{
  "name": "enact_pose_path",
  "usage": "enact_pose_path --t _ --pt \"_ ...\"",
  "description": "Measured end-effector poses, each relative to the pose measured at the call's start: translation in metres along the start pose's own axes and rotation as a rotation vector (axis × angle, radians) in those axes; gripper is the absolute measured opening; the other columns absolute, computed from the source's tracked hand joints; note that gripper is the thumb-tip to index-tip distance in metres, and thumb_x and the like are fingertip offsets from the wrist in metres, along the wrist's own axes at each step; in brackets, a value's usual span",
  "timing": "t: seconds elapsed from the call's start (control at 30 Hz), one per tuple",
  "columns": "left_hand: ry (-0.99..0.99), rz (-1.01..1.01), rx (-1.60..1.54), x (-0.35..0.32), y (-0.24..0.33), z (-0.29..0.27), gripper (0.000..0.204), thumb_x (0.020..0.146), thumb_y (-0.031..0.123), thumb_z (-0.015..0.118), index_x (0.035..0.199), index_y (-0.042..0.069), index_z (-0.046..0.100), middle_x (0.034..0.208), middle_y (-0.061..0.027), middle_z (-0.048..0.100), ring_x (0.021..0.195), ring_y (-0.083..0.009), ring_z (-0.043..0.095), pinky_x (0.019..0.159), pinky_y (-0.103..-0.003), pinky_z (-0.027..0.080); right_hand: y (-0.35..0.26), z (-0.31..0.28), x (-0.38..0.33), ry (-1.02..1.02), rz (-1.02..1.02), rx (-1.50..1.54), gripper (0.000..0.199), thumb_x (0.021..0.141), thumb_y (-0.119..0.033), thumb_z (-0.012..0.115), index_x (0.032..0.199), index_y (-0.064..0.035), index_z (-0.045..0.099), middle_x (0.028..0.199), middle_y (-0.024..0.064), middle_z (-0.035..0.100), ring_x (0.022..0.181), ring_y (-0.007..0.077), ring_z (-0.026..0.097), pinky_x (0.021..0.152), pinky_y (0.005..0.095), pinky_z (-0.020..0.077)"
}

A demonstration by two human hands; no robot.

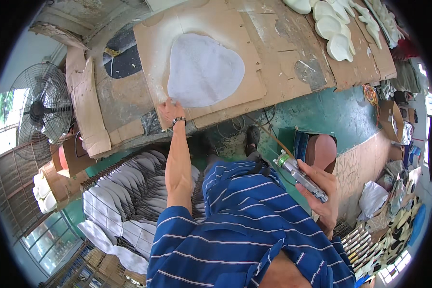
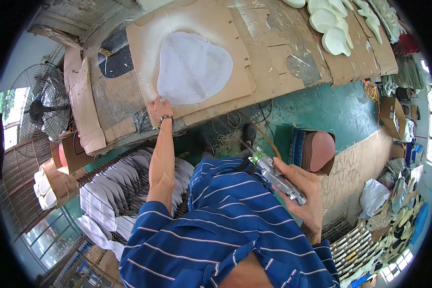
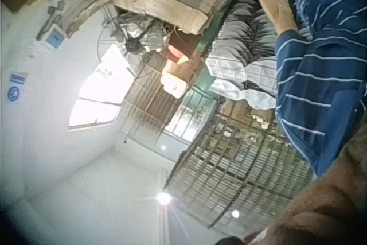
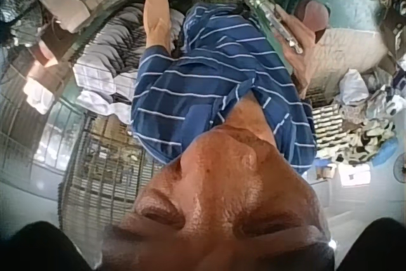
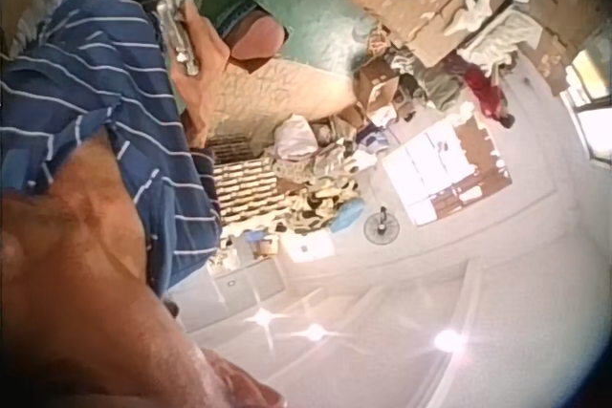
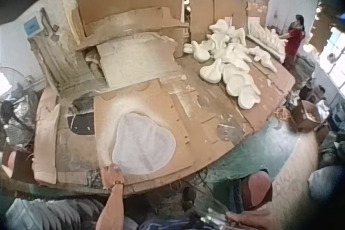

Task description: Applying spray adhesive to foam pads and stacking them on a rack.

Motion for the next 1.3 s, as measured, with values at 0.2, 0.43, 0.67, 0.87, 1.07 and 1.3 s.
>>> enact_pose_path --t 0.2,0.43,0.67,0.87,1.07,1.3 --pt "0.151 0.200 0.045 -0.016 0.020 -0.011 0.039 0.081 0.018 0.081 0.120 0.015 0.075 0.124 -0.0140 0.058 0.115 -0.0344 0.057 0.094 -0.046 0.050 0.008 -0.012 -0.003 0.150 0.003 -0.026 0.054 0.083 -0.007 0.081 0.134 0.0015 0.065 0.105 0.0176 0.074 0.088 0.0230 0.071 0.080 0.0312 0.0533" --pt "0.062 0.322 0.103 -0.006 0.041 0.000 0.022 0.080 0.016 0.075 0.102 0.013 0.080 0.114 -0.0127 0.067 0.109 -0.0326 0.063 0.092 -0.044 0.052 0.004 0.008 -0.002 0.145 0.036 -0.006 0.053 0.085 -0.005 0.079 0.135 0.0011 0.064 0.109 0.0192 0.074 0.094 0.0248 0.072 0.082 0.0327 0.0534" --pt "-0.403 -0.242 -0.812 0.056 -0.027 0.045 0.042 0.103 0.026 0.044 0.135 0.003 0.059 0.121 -0.0214 0.068 0.120 -0.0300 0.062 0.101 -0.048 0.048 0.008 0.005 -0.008 0.122 -0.105 0.148 0.068 0.075 -0.002 0.069 0.142 -0.0022 0.058 0.121 0.0201 0.069 0.108 0.0411 0.066 0.093 0.0422 0.0535" --pt "-0.599 0.224 -0.168 0.072 -0.026 0.066 0.042 0.094 0.005 0.062 0.133 -0.006 0.053 0.125 -0.0178 0.063 0.115 -0.0277 0.063 0.101 -0.038 0.056 0.026 0.020 -0.025 0.189 -0.069 0.102 0.079 0.064 0.001 0.072 0.142 0.0020 0.055 0.116 0.0235 0.067 0.108 0.0432 0.065 0.089 0.0467 0.0533" --pt "-0.702 -0.697 -1.419 0.090 -0.011 0.057 0.045 0.087 0.012 0.069 0.126 -0.008 0.056 0.120 -0.0215 0.065 0.106 -0.0354 0.064 0.098 -0.050 0.051 0.037 0.042 -0.057 0.302 -0.035 0.134 0.077 0.067 0.001 0.070 0.143 0.0028 0.054 0.120 0.0249 0.067 0.110 0.0425 0.065 0.092 0.0480 0.0526" --pt "-0.570 -0.024 -1.639 0.088 0.120 -0.064 0.038 0.086 0.018 0.067 0.114 -0.007 0.063 0.118 -0.0238 0.068 0.111 -0.0382 0.065 0.097 -0.054 0.054 0.044 0.060 -0.058 0.294 -0.049 0.093 0.075 0.072 -0.005 0.071 0.145 0.0008 0.053 0.121 0.0232 0.067 0.112 0.0418 0.065 0.093 0.0460 0.0529"
Point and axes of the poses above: each hand's wrist, its own x-axis towards the middle knuckle, its own z-axis out of the palm, y = z × x, the point moved 8 cm from there along x, towards the middle knuckle
